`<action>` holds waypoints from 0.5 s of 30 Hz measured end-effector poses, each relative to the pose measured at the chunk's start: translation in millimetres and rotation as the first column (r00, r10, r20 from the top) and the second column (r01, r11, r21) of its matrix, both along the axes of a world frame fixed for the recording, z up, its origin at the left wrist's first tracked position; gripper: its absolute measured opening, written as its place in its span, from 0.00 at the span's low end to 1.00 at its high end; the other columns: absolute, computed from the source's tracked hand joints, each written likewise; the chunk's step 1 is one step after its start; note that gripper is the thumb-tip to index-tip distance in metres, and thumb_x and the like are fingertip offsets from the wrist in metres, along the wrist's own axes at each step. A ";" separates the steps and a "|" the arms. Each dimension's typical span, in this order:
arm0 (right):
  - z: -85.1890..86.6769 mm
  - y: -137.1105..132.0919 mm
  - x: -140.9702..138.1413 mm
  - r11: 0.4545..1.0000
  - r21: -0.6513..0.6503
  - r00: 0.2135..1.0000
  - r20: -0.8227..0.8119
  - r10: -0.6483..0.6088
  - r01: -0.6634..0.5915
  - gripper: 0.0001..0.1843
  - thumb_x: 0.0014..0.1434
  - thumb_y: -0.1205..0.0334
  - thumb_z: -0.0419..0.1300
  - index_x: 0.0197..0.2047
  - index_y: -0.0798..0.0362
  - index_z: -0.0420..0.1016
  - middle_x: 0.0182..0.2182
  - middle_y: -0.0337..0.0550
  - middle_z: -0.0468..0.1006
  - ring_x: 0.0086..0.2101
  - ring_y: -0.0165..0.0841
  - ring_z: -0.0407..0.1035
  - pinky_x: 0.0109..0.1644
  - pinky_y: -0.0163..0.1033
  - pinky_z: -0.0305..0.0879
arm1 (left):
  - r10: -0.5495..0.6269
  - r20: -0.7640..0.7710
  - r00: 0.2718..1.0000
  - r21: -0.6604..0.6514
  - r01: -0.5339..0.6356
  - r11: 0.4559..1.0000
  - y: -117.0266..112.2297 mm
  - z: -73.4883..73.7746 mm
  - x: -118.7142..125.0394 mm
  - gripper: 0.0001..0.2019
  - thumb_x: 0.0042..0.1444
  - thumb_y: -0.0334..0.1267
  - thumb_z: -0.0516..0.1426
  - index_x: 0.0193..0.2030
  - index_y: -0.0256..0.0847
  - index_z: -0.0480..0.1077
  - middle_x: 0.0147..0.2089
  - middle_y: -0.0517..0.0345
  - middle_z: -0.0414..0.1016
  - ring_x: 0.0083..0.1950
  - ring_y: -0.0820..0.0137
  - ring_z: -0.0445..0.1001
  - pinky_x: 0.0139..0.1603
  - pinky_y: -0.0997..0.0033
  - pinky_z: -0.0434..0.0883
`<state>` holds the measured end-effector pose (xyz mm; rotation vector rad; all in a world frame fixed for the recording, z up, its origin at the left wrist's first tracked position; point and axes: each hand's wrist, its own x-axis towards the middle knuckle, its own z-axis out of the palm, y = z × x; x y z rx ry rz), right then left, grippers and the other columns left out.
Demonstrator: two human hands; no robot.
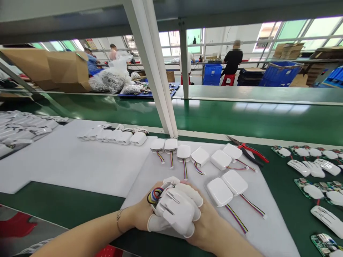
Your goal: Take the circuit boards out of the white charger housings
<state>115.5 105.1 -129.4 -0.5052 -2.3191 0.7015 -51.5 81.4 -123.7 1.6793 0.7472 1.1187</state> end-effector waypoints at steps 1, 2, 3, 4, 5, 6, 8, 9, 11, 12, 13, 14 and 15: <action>-1.2 1.6 2.4 0.995 0.097 1.000 -0.008 0.018 -0.017 0.16 0.62 0.67 0.57 0.50 0.41 0.74 0.42 0.42 0.82 0.48 0.45 0.75 0.62 0.54 0.67 | 0.011 0.023 1.000 -0.011 -0.011 1.000 -0.4 1.2 0.9 0.08 0.49 0.43 0.60 0.32 0.42 0.68 0.35 0.54 0.75 0.38 0.64 0.75 0.47 0.61 0.76; -2.0 3.0 4.5 0.978 0.205 0.999 -0.018 0.028 -0.024 0.22 0.62 0.71 0.56 0.57 0.43 0.70 0.44 0.44 0.81 0.49 0.46 0.75 0.63 0.55 0.66 | 0.027 0.041 0.999 -0.024 -0.026 0.999 -0.6 1.9 1.4 0.08 0.48 0.42 0.61 0.32 0.42 0.68 0.34 0.55 0.75 0.36 0.65 0.74 0.45 0.62 0.76; -2.3 4.2 6.1 0.954 0.299 0.999 -0.024 0.030 -0.021 0.28 0.61 0.74 0.54 0.63 0.45 0.64 0.45 0.46 0.81 0.50 0.46 0.74 0.63 0.56 0.65 | 0.041 0.054 0.998 -0.033 -0.039 0.999 -0.6 1.8 1.5 0.08 0.48 0.42 0.61 0.31 0.41 0.68 0.33 0.55 0.75 0.36 0.65 0.74 0.45 0.63 0.76; -2.2 5.1 7.2 0.932 0.363 0.999 -0.022 0.026 -0.016 0.33 0.61 0.75 0.52 0.68 0.46 0.56 0.46 0.48 0.80 0.50 0.46 0.74 0.62 0.56 0.66 | 0.044 0.060 0.997 -0.032 -0.043 0.999 -0.3 1.2 1.4 0.08 0.48 0.41 0.61 0.31 0.41 0.68 0.33 0.55 0.75 0.36 0.65 0.73 0.45 0.63 0.76; -1.7 5.8 7.7 0.919 0.393 0.999 -0.023 0.024 -0.013 0.36 0.62 0.75 0.51 0.71 0.47 0.49 0.46 0.49 0.80 0.50 0.46 0.74 0.61 0.55 0.68 | 0.036 0.061 0.998 -0.023 -0.035 0.999 0.3 0.3 1.3 0.09 0.48 0.41 0.62 0.31 0.40 0.68 0.33 0.55 0.75 0.36 0.66 0.73 0.46 0.63 0.75; -1.1 6.2 7.8 0.921 0.388 0.999 -0.017 0.027 -0.018 0.39 0.62 0.75 0.50 0.73 0.47 0.42 0.46 0.49 0.80 0.50 0.45 0.74 0.60 0.54 0.70 | 0.026 0.060 0.998 -0.016 -0.025 1.000 1.1 -0.7 1.1 0.09 0.49 0.41 0.62 0.31 0.40 0.68 0.33 0.56 0.75 0.36 0.66 0.73 0.47 0.63 0.75; -0.5 6.6 7.8 0.928 0.370 0.999 0.002 0.039 -0.037 0.41 0.63 0.74 0.49 0.74 0.47 0.35 0.45 0.49 0.80 0.50 0.45 0.74 0.58 0.54 0.72 | 0.008 0.067 0.998 -0.025 -0.006 1.000 2.7 -2.3 1.0 0.10 0.49 0.42 0.63 0.28 0.39 0.67 0.31 0.57 0.73 0.35 0.67 0.72 0.48 0.64 0.73; -0.7 6.6 7.8 0.930 0.365 0.999 0.011 0.037 -0.039 0.43 0.62 0.73 0.50 0.74 0.47 0.35 0.45 0.49 0.79 0.51 0.45 0.73 0.57 0.54 0.72 | 0.002 0.071 0.997 -0.046 0.002 0.999 3.3 -2.7 1.0 0.11 0.48 0.42 0.63 0.27 0.39 0.67 0.31 0.57 0.72 0.34 0.67 0.71 0.47 0.65 0.73; -2.3 6.3 7.9 0.937 0.350 1.000 0.004 0.023 -0.023 0.44 0.58 0.74 0.52 0.74 0.45 0.40 0.48 0.50 0.77 0.53 0.46 0.71 0.57 0.54 0.72 | 0.016 0.079 0.997 -0.109 -0.007 0.994 4.0 -3.1 1.1 0.12 0.47 0.42 0.63 0.28 0.39 0.66 0.29 0.58 0.69 0.33 0.69 0.68 0.42 0.67 0.72; -3.2 6.0 7.8 0.941 0.338 1.000 0.003 0.011 -0.012 0.44 0.57 0.74 0.53 0.73 0.45 0.42 0.50 0.50 0.76 0.53 0.46 0.70 0.57 0.55 0.72 | 0.029 0.072 0.997 -0.134 -0.019 0.991 4.0 -3.4 0.9 0.11 0.46 0.41 0.63 0.28 0.39 0.65 0.29 0.59 0.69 0.32 0.70 0.67 0.40 0.68 0.71; -3.9 5.8 7.6 0.941 0.338 1.000 -0.010 0.000 0.003 0.45 0.55 0.75 0.53 0.73 0.45 0.43 0.50 0.50 0.76 0.53 0.46 0.71 0.56 0.55 0.73 | 0.046 0.059 0.997 -0.148 -0.036 0.988 3.9 -4.0 0.6 0.11 0.46 0.40 0.62 0.29 0.39 0.65 0.29 0.59 0.68 0.32 0.70 0.65 0.38 0.69 0.71; -4.0 5.8 7.1 0.935 0.355 1.000 -0.026 -0.005 0.014 0.45 0.54 0.76 0.52 0.72 0.46 0.44 0.49 0.50 0.77 0.52 0.46 0.72 0.55 0.55 0.73 | 0.065 0.037 0.997 -0.159 -0.058 0.986 3.7 -5.0 0.0 0.11 0.44 0.40 0.62 0.30 0.39 0.64 0.29 0.60 0.67 0.32 0.71 0.64 0.36 0.70 0.70; -3.6 6.0 6.3 0.921 0.389 0.999 -0.035 -0.003 0.016 0.44 0.54 0.77 0.52 0.72 0.47 0.45 0.47 0.50 0.78 0.50 0.46 0.73 0.55 0.55 0.74 | 0.087 0.014 0.996 -0.167 -0.084 0.982 3.6 -6.5 -0.9 0.12 0.43 0.40 0.63 0.30 0.40 0.64 0.29 0.61 0.67 0.31 0.71 0.63 0.34 0.71 0.68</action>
